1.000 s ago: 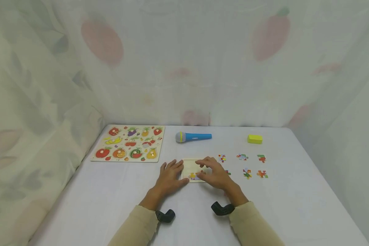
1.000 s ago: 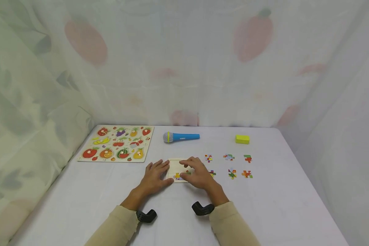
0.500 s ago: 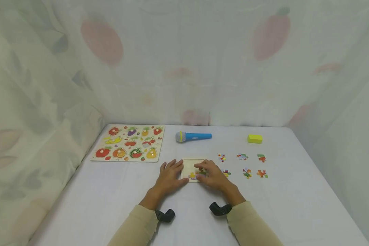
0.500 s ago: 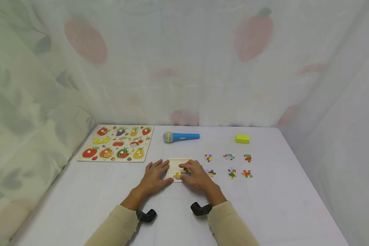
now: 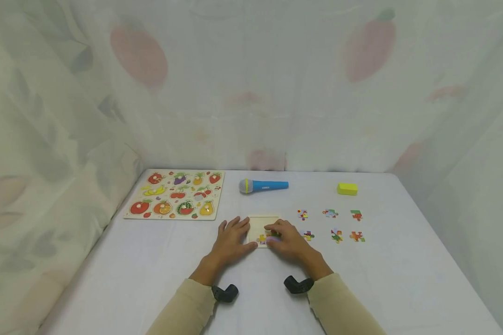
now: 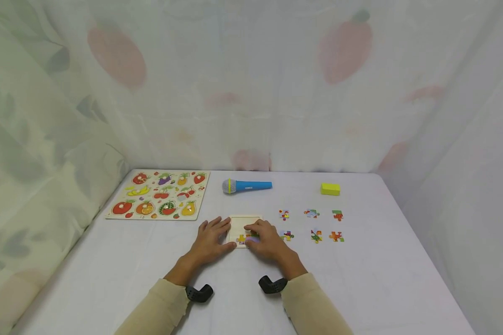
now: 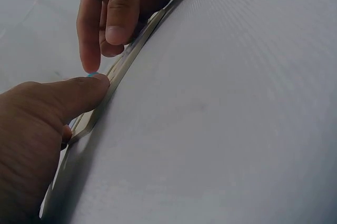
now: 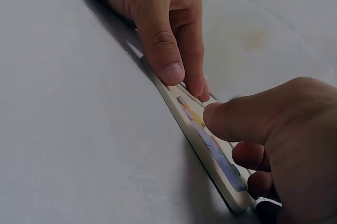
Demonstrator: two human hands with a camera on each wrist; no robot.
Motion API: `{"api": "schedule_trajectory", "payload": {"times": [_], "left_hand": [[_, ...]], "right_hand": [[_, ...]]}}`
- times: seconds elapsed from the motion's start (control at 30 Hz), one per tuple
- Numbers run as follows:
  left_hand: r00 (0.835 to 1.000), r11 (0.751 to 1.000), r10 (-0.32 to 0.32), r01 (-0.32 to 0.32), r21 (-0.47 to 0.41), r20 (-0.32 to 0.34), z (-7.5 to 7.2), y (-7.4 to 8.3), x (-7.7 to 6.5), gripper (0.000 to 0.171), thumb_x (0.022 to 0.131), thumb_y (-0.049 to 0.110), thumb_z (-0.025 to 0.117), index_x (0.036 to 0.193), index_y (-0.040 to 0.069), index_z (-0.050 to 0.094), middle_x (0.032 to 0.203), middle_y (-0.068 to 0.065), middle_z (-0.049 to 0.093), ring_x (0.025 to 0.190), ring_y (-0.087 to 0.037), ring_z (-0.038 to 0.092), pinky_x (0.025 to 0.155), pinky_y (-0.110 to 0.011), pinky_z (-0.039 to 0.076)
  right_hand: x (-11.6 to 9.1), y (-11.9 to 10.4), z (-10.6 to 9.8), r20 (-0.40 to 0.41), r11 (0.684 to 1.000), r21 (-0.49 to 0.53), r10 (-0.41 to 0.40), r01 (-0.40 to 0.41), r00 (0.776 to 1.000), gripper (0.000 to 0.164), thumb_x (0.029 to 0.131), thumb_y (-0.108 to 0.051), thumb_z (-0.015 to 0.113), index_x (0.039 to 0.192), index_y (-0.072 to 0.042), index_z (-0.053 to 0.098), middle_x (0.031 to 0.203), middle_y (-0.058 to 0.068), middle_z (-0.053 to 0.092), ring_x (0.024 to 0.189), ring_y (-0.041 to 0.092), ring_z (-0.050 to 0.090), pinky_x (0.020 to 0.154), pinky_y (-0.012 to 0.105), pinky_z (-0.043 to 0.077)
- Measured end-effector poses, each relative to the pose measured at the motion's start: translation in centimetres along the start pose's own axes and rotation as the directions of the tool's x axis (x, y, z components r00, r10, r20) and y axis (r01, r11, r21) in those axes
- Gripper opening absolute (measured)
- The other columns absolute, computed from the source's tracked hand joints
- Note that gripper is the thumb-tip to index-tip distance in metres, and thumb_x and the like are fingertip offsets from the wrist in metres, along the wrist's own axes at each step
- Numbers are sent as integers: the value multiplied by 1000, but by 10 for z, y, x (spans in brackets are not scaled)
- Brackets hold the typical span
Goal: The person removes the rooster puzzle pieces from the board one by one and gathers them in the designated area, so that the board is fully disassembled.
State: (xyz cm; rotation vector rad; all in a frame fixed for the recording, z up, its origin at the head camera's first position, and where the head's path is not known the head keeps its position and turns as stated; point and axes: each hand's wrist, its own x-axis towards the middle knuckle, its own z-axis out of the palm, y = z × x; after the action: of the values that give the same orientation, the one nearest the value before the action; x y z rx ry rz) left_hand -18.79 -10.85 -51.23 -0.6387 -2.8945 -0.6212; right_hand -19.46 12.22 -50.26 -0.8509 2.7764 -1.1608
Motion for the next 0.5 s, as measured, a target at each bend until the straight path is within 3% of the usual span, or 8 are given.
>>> {"api": "schedule_trajectory", "payload": {"times": [0.5], "left_hand": [[1000, 1000, 5, -5, -6, 0, 0, -1, 1, 68, 84, 52, 67, 136, 9, 57, 147, -2, 44, 138, -27, 31, 109, -58, 14]], "right_hand": [[0, -6, 1, 35, 993, -108, 58, -54, 998, 35, 87, -22, 70, 119, -9, 68, 99, -7, 49, 93, 16, 46, 82, 38, 42]]}}
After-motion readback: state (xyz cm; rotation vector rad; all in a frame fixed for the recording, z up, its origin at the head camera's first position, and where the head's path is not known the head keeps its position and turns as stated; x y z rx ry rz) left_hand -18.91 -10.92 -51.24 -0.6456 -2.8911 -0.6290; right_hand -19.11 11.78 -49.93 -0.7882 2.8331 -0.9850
